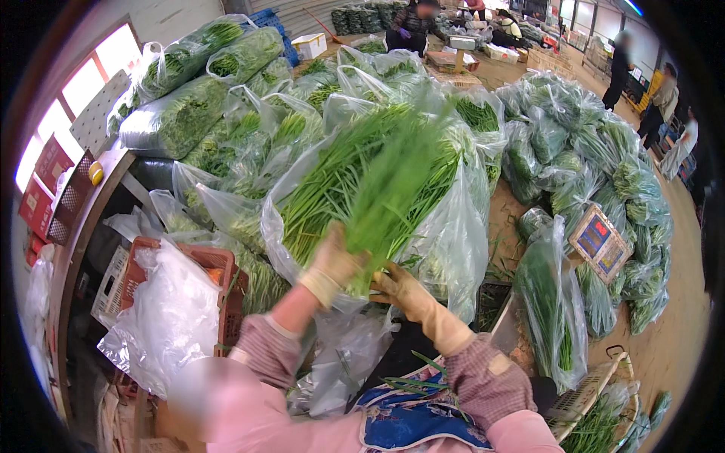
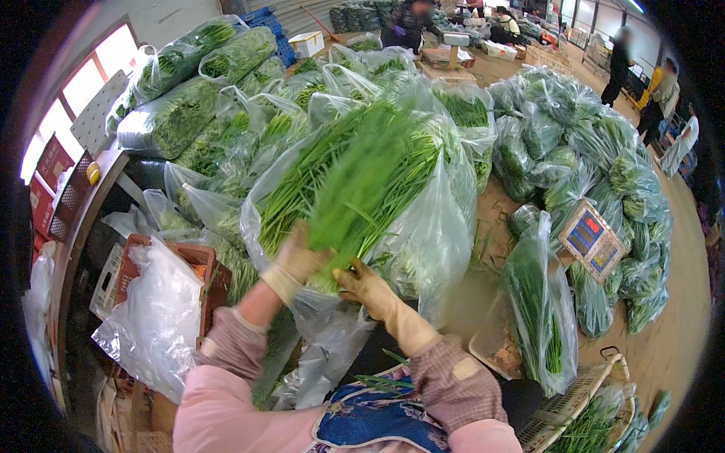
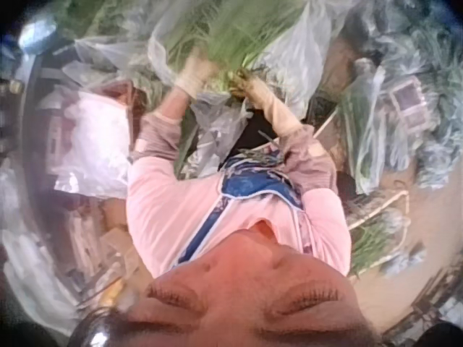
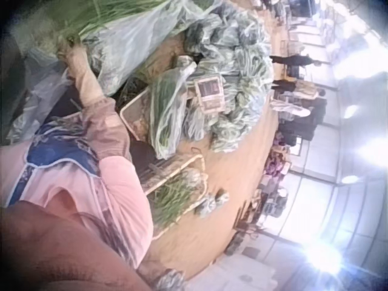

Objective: The person sorts green onions from a large plastic bag, aligns them into bundles, and places them onto a digital scale. The person repeats this process multiple times, handling the vegetables by hand.

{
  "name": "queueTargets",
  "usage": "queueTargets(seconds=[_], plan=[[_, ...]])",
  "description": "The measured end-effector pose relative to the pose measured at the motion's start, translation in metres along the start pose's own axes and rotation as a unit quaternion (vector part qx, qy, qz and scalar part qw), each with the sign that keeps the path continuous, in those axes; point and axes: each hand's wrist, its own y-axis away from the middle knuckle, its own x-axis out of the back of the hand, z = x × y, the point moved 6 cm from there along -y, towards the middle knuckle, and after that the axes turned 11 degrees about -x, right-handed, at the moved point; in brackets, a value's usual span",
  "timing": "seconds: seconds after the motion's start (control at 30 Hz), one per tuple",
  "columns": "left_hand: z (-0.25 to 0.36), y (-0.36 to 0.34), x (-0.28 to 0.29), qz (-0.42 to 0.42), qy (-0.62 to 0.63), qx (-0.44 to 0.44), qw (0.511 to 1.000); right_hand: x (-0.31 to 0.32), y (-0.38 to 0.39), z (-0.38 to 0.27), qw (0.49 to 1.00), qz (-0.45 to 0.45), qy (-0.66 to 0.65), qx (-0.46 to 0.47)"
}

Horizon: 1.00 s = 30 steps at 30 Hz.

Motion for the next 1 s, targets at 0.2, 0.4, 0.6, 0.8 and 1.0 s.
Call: queueTargets(seconds=[0.2,0.4,0.6,0.8,1.0], plan=[[-0.022,0.076,-0.064,-0.097,-0.483,-0.167,0.854,0.027,0.004,0.008,0.975,0.163,-0.147,-0.026],[-0.003,0.062,-0.007,-0.021,-0.272,-0.085,0.958,0.067,0.013,-0.003,0.977,0.171,-0.125,-0.026],[-0.097,0.044,-0.032,-0.213,-0.354,0.11,0.904,0.054,0.009,-0.013,0.955,0.246,0.168,-0.019],[-0.083,0.015,-0.023,-0.222,-0.222,0.2,0.928,0.081,0.038,-0.05,0.955,0.29,0.054,0.013],[-0.067,0.007,0.02,-0.078,0.045,0.273,0.958,0.122,0.117,-0.111,0.941,0.319,0.062,0.09]])
